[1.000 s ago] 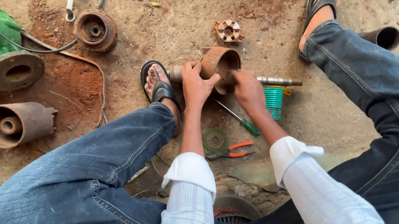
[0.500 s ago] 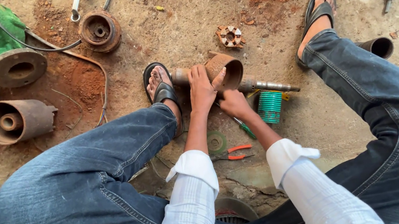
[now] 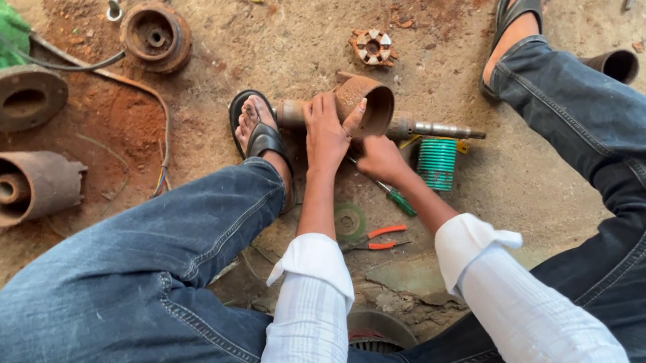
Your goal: The person sits on the floor and uses a small metal tool to scrape the inside of a cylindrical metal part. They repeatedly rotate the part and scrape different sections of the interior surface.
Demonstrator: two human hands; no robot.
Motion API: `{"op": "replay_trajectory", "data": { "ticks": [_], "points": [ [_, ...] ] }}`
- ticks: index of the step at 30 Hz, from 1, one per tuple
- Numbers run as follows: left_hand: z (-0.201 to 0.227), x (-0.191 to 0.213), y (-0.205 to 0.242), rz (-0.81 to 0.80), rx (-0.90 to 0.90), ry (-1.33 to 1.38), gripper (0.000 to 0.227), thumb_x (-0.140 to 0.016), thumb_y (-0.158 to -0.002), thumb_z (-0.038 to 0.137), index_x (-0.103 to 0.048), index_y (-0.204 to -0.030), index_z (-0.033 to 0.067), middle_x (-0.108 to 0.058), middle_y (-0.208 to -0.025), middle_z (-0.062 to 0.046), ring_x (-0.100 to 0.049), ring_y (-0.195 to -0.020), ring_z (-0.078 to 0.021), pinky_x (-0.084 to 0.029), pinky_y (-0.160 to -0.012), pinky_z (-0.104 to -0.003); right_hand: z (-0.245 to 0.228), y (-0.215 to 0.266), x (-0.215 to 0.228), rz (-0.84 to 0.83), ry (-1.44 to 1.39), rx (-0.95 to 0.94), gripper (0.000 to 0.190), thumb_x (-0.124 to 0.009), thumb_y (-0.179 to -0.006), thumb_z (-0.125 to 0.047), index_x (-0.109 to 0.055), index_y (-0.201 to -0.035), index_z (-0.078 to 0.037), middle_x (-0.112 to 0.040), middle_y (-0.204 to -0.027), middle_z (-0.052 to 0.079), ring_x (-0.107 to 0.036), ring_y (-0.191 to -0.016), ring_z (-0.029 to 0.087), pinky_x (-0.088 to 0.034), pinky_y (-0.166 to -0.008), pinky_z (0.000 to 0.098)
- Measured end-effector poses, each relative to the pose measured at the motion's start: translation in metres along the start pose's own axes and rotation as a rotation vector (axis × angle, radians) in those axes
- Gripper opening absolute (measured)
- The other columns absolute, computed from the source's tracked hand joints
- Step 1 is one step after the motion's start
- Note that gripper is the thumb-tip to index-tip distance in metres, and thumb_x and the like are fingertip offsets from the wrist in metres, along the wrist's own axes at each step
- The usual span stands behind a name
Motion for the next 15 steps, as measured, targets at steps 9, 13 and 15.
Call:
{"op": "replay_trajectory", "data": {
  "ticks": [9, 13, 15],
  "points": [
    [0.001, -0.002, 0.001, 0.021, 0.009, -0.026, 0.07, -0.064, -0.094, 0.06, -0.056, -0.124, -0.0024, -0.055, -0.125, -0.02, -0.046, -0.122, -0.0412, -0.045, -0.103, -0.049, -0.009, 0.025, 0.016, 0.358, 0.893, 0.478, 0.051, -0.051, -0.097, -0.014, -0.054, -0.146, -0.002, -0.052, -0.151, 0.014, -0.046, -0.148, 0.029, -0.022, -0.13, 0.0502],
    [0.001, -0.003, 0.003, -0.01, 0.059, -0.02, 0.071, -0.064, -0.094, 0.061, -0.056, -0.124, -0.0022, -0.055, -0.126, -0.019, -0.046, -0.123, -0.0405, -0.046, -0.101, -0.049, 0.013, 0.007, 0.0, 0.279, 0.836, 0.401, 0.055, -0.049, -0.092, -0.01, -0.052, -0.147, -0.001, -0.049, -0.154, 0.016, -0.037, -0.15, 0.031, -0.016, -0.126, 0.0509],
    [0.004, -0.002, 0.0, -0.007, 0.057, -0.03, 0.071, -0.063, -0.095, 0.062, -0.056, -0.125, -0.0022, -0.055, -0.127, -0.019, -0.046, -0.124, -0.0403, -0.046, -0.101, -0.049, 0.019, -0.002, -0.007, 0.204, 0.735, 0.356, 0.058, -0.05, -0.089, -0.005, -0.051, -0.147, -0.001, -0.05, -0.153, 0.017, -0.037, -0.149, 0.032, -0.018, -0.125, 0.0504]
  ]
}}
Point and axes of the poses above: each hand's wrist, its own y-axis away from the middle knuckle, its own x-axis out of the back of the hand, z = x × y, the point moved 6 cm from there along -y, towards the middle knuckle
